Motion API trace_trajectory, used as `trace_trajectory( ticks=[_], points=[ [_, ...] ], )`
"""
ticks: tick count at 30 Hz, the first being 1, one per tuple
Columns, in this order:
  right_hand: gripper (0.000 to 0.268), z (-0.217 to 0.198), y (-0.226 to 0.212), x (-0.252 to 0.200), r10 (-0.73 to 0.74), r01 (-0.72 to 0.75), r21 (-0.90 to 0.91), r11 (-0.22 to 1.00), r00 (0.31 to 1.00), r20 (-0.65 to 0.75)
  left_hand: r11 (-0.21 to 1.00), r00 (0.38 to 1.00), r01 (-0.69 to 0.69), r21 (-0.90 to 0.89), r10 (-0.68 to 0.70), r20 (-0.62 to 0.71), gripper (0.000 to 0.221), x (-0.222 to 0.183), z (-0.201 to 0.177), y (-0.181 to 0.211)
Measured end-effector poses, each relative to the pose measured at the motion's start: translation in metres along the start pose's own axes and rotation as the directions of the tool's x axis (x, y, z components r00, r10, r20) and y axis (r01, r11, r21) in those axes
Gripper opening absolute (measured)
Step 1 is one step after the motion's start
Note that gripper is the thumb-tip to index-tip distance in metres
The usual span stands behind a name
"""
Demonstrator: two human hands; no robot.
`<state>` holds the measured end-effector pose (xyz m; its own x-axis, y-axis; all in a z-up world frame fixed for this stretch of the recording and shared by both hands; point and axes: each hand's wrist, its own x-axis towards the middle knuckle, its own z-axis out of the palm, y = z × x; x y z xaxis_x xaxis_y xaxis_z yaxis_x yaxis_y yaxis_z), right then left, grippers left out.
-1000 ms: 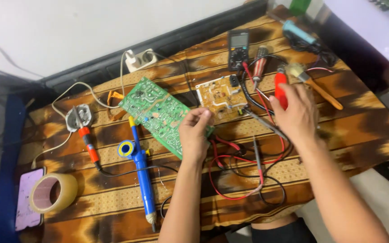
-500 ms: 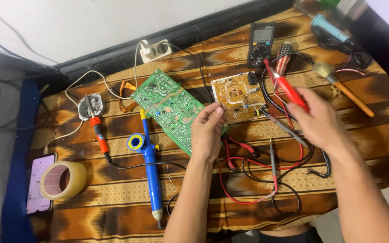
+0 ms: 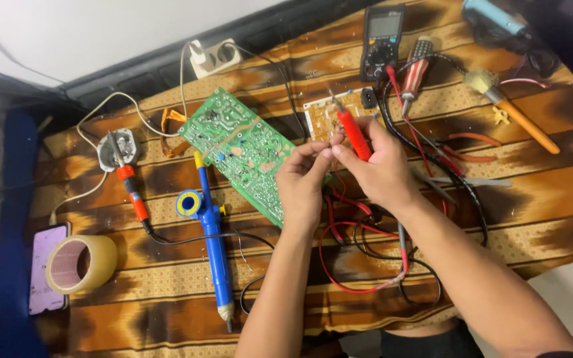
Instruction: Repairing a circuit board by soldering and desoldering components using specialized tools
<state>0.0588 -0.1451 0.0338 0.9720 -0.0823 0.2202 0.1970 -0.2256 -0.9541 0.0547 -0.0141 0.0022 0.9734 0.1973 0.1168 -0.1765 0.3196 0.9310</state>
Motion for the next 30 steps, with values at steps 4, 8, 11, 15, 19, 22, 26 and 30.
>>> trace_trajectory(
  ticks=[4,8,11,15,19,22,26,30],
  points=[
    [0.018,-0.004,0.001,-0.002,0.0,0.0,0.057,0.998,1.0,-0.014,0.999,1.0,-0.017,0.05,0.017,-0.003,0.019,-0.005,0.004,-0.001],
    [0.019,-0.003,0.009,-0.004,-0.109,0.11,0.013,0.994,0.992,-0.06,0.995,1.0,-0.014,0.101,0.013,0.013,0.021,-0.007,0.006,0.005],
    [0.018,-0.004,0.013,-0.005,-0.198,0.195,-0.044,0.98,0.978,-0.063,0.983,1.0,-0.01,0.182,0.006,0.023,0.017,-0.008,0.005,0.014],
    [0.024,-0.003,0.028,-0.004,-0.363,0.346,-0.177,0.922,0.928,-0.078,0.978,1.0,0.017,0.208,-0.022,0.021,0.012,-0.004,-0.001,0.005],
    [0.047,-0.011,0.009,-0.003,-0.489,0.473,-0.192,0.86,0.871,-0.044,0.987,0.998,0.018,0.158,-0.009,-0.057,0.012,0.002,-0.008,0.004],
    [0.051,-0.013,-0.006,-0.005,-0.565,0.569,-0.178,0.803,0.822,0.078,0.994,0.992,0.029,0.109,-0.015,-0.129,0.013,0.003,-0.011,0.012],
    [0.041,-0.016,-0.014,-0.007,-0.574,0.615,-0.291,0.733,0.789,0.22,0.989,0.99,-0.032,0.141,0.05,-0.129,0.013,0.003,-0.013,0.015],
    [0.043,-0.019,-0.027,-0.008,-0.587,0.65,-0.302,0.697,0.76,0.28,0.989,0.988,-0.073,0.127,0.09,-0.127,0.011,0.003,-0.014,0.018]
  ],
)
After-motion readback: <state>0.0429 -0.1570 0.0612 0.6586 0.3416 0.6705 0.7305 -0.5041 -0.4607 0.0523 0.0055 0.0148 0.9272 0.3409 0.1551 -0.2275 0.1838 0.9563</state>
